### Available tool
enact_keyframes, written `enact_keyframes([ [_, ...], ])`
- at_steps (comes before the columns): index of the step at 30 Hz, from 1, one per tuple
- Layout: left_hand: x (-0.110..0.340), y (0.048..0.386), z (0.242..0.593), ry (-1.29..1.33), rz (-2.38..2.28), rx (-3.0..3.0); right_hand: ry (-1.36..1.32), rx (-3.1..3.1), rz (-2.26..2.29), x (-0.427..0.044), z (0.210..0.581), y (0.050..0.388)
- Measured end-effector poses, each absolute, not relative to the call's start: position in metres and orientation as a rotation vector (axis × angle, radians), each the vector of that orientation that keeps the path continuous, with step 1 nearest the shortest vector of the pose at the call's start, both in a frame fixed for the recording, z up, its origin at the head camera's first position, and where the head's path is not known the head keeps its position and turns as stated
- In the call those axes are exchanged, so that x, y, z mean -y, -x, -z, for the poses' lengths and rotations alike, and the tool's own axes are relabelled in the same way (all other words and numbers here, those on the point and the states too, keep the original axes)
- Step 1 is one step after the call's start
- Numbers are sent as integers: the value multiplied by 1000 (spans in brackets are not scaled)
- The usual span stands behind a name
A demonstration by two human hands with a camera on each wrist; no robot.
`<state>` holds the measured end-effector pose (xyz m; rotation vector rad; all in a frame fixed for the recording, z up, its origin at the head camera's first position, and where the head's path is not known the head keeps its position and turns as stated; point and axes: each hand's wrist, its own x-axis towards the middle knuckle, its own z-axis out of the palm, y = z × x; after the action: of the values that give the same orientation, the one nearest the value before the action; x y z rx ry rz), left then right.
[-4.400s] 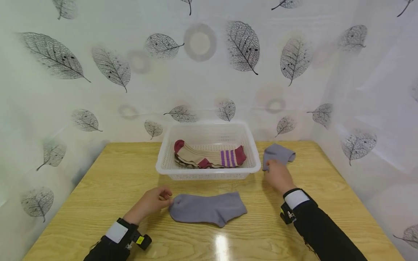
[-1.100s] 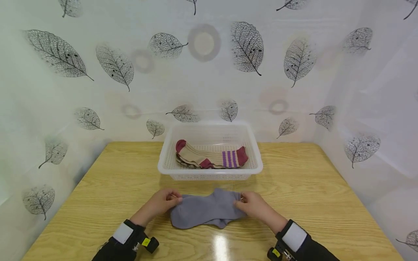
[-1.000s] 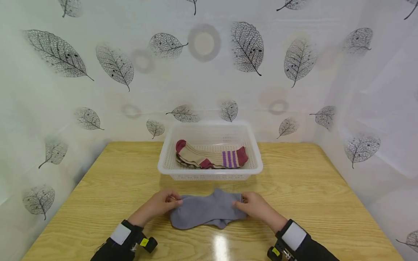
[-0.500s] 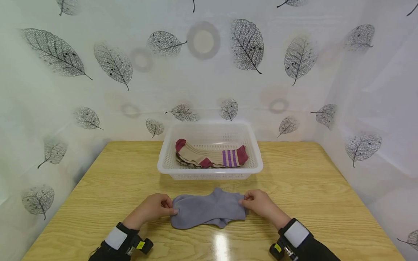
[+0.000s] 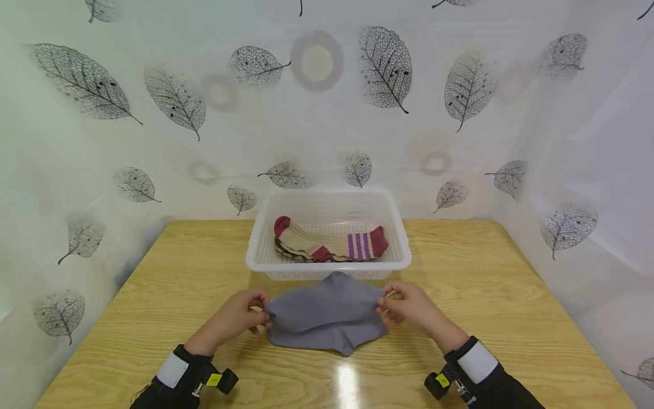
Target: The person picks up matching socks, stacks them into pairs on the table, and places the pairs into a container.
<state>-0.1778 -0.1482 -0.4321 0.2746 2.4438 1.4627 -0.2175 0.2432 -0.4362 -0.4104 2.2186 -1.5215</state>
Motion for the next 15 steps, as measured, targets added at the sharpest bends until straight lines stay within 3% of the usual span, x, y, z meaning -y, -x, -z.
enact_keyframes([
  [15, 132, 176, 450, -185, -1612, -2725, 445, -2374, 1422, -233, 438, 206],
])
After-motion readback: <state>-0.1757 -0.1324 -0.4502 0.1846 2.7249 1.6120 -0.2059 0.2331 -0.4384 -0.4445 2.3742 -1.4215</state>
